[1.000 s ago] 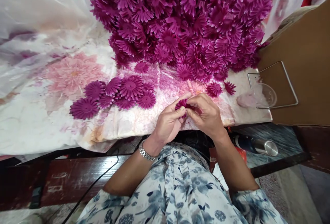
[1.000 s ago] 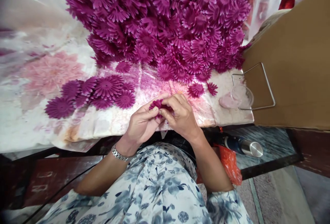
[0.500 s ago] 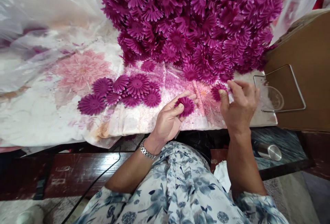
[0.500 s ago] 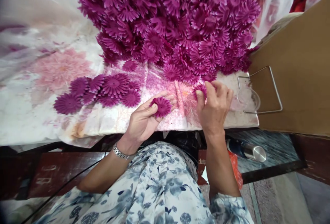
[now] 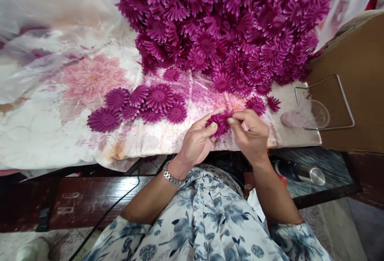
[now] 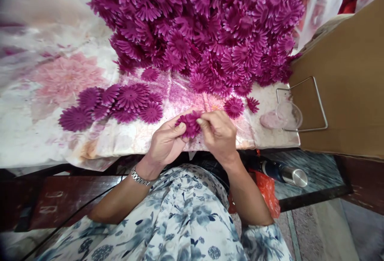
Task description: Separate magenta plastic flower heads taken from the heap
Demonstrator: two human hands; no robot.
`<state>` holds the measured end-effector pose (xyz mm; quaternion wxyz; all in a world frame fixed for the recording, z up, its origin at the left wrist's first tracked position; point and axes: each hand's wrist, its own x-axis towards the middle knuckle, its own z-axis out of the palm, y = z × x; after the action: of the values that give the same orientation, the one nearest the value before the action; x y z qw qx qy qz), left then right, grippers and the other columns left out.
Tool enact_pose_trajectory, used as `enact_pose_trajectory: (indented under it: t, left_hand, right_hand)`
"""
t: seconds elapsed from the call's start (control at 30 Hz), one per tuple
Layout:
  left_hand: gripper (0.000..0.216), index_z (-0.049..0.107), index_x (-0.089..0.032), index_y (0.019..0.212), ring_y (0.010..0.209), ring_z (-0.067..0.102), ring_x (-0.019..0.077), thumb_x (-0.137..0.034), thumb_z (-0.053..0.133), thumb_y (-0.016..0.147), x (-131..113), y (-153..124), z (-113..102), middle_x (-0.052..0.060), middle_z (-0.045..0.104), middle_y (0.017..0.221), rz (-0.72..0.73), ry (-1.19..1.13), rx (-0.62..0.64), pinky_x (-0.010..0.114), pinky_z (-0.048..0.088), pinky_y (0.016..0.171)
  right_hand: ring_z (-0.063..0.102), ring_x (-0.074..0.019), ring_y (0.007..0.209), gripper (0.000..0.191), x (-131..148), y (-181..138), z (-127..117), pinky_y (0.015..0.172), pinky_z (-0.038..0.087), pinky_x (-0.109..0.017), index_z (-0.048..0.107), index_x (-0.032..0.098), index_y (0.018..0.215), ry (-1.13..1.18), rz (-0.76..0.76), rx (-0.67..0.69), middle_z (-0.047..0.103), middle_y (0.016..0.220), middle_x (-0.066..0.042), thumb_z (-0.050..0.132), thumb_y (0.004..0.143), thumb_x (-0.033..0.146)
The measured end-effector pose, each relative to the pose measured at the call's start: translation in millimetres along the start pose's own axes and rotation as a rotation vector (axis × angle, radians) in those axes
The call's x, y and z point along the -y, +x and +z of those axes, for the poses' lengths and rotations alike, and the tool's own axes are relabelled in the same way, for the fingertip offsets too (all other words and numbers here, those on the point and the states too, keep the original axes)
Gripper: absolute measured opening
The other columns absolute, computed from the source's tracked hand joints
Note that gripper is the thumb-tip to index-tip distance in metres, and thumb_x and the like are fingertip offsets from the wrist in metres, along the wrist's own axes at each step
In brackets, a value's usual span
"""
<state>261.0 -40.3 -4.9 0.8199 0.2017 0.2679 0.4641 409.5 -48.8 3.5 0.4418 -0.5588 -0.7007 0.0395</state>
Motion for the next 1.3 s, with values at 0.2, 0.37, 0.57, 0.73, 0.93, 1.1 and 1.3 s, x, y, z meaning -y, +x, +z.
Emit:
enact_pose_trajectory:
  t: [0.2,0.37,0.57,0.73,0.93,1.1,1.3]
  left_hand:
    - [0.036,0.064,-0.016,0.114,0.11,0.061,0.0221,-0.014,0.059,0.079,-3,0,-3,0.01,0.069,0.112,0.019,-0.037,0.014,0.038,0.038,0.105]
    - [0.035,0.065,-0.016,0.113,0.106,0.062,0.0201,-0.015,0.057,0.079,-2,1,3,0.009,0.07,0.108,-0.028,-0.012,-0.044,0.032,0.043,0.098]
    - [0.03,0.07,-0.015,0.105,0.097,0.063,0.0164,-0.013,0.061,0.076,2,-3,1,0.007,0.071,0.104,-0.054,-0.001,0.007,0.025,0.045,0.09]
    - [0.032,0.068,-0.017,0.108,0.111,0.059,0.0214,-0.019,0.065,0.077,2,-5,-2,0.008,0.07,0.109,-0.019,0.026,0.019,0.031,0.039,0.102]
    - [0.034,0.064,-0.016,0.114,0.117,0.056,0.0246,-0.016,0.059,0.081,-5,-4,-4,0.011,0.067,0.116,0.018,-0.043,0.031,0.039,0.035,0.107]
    - [0.037,0.063,-0.014,0.117,0.116,0.056,0.022,-0.013,0.056,0.08,-3,-2,-1,0.01,0.068,0.114,-0.026,-0.041,-0.012,0.033,0.038,0.104]
    - [0.03,0.069,-0.015,0.107,0.099,0.063,0.0149,-0.011,0.055,0.081,0,-3,-2,0.008,0.071,0.107,-0.058,-0.044,0.005,0.022,0.044,0.09]
  right_hand:
    - [0.058,-0.0229,0.09,0.019,-30,11,-31,0.084,0.045,-0.044,0.066,0.02,0.096,-0.539,0.055,-0.24,0.064,0.091,-0.009,0.056,0.085,0.03]
    - [0.058,-0.018,0.085,0.017,1,7,-13,0.077,0.049,-0.034,0.063,0.021,0.096,-0.06,-0.054,0.111,0.064,0.087,-0.005,0.063,0.08,0.028]
    - [0.056,-0.0137,0.07,0.007,17,0,10,0.065,0.046,-0.029,0.057,0.02,0.077,0.155,-0.049,0.223,0.058,0.07,0.0,0.058,0.084,0.021]
    - [0.055,-0.013,0.066,0.007,6,2,1,0.063,0.045,-0.028,0.058,0.02,0.077,0.083,0.003,0.086,0.058,0.07,0.0,0.057,0.084,0.021]
    - [0.055,-0.0217,0.086,0.014,-22,12,-28,0.082,0.043,-0.041,0.064,0.019,0.09,-0.486,0.055,-0.214,0.06,0.086,-0.007,0.055,0.085,0.029]
    - [0.058,-0.017,0.083,0.014,5,7,-10,0.072,0.05,-0.031,0.062,0.019,0.094,-0.089,-0.108,0.126,0.063,0.084,-0.005,0.061,0.082,0.026]
    - [0.058,-0.0136,0.071,0.006,18,0,12,0.067,0.049,-0.028,0.06,0.018,0.082,0.084,-0.143,0.216,0.064,0.071,-0.002,0.055,0.085,0.016]
